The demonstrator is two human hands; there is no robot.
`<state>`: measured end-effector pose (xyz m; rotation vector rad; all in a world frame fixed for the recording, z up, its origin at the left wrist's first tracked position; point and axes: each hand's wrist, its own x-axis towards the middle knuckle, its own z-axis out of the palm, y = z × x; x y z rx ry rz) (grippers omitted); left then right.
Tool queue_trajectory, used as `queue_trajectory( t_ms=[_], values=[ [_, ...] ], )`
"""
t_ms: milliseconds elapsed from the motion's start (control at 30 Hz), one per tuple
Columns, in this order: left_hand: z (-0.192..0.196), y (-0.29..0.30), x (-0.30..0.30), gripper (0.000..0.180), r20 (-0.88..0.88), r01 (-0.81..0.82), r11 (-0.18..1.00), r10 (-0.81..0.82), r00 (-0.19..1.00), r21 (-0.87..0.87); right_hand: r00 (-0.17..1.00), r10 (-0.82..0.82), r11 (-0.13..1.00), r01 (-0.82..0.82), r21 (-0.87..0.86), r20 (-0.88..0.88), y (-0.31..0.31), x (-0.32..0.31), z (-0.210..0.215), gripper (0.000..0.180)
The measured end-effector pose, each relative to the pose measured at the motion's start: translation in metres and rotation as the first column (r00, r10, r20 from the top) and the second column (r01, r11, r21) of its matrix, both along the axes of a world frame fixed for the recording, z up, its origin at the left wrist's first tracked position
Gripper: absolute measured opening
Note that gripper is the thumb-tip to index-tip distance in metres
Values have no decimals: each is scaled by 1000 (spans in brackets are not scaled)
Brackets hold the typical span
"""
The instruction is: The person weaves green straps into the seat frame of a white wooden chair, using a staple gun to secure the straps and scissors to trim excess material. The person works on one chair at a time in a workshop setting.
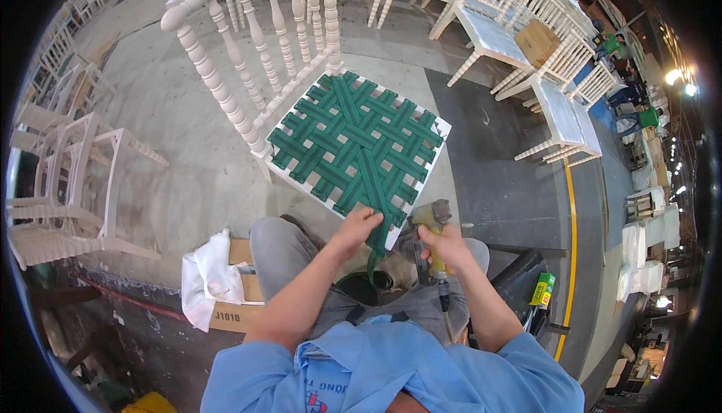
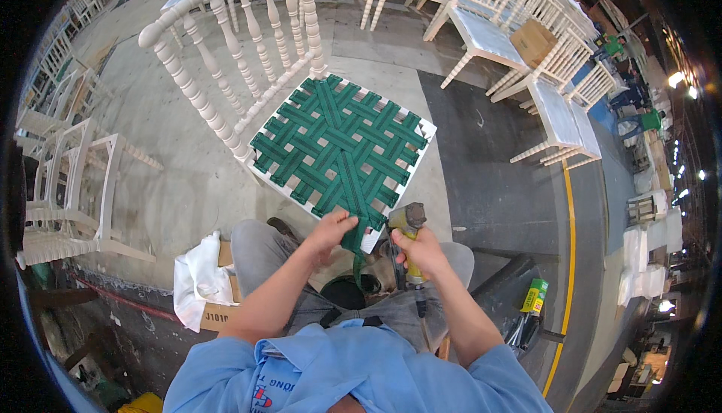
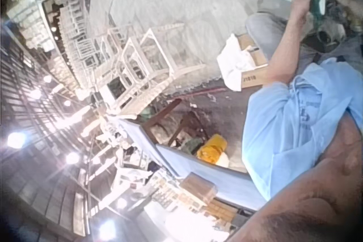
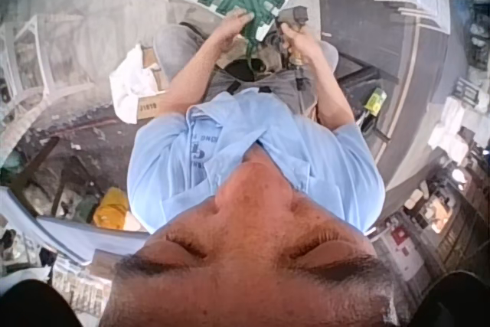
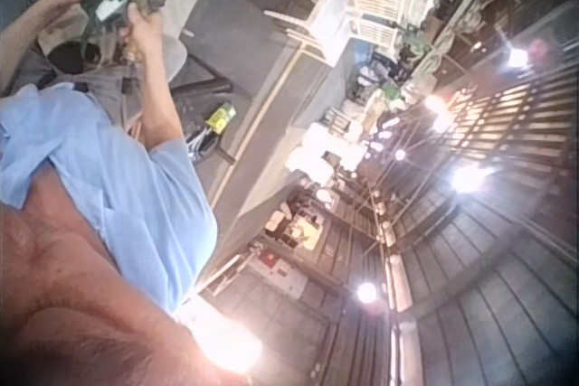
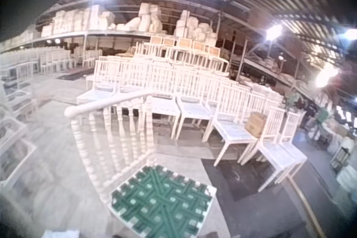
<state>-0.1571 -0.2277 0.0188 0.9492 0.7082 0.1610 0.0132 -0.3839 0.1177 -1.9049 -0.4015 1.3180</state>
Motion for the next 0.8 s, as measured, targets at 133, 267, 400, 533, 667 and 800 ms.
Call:
queue_trajectory(
  t_ms=[133, 267, 400, 533, 667, 800],
  values=[
    [-10, 37, 17, 26, -68, -33, 997, 29, 997, -67, 997, 70, 997, -71, -43, -21, 25, -10, -12, 36],
    [-24, 44, 24, 25, -76, -52, 992, 43, 996, -117, 991, 132, 988, -132, -86, -3, 39, -14, -20, 39],
    [-28, 43, 24, 26, -41, -57, 985, 51, 998, -165, 990, 137, 986, -134, -97, 31, 41, -16, -29, 39],
    [-28, 48, 22, 25, -35, -22, 987, 17, 999, -157, 978, 186, 976, -172, -135, 99, 45, -18, -30, 41],
    [-28, 51, 21, 26, -24, -30, 979, 25, 999, -203, 977, 182, 980, -171, -103, 107, 49, -24, -24, 44],
    [-31, 50, 20, 27, -7, -11, 973, 10, 1000, -229, 972, 213, 970, -198, -142, 102, 51, -28, -25, 44]
  ],
)
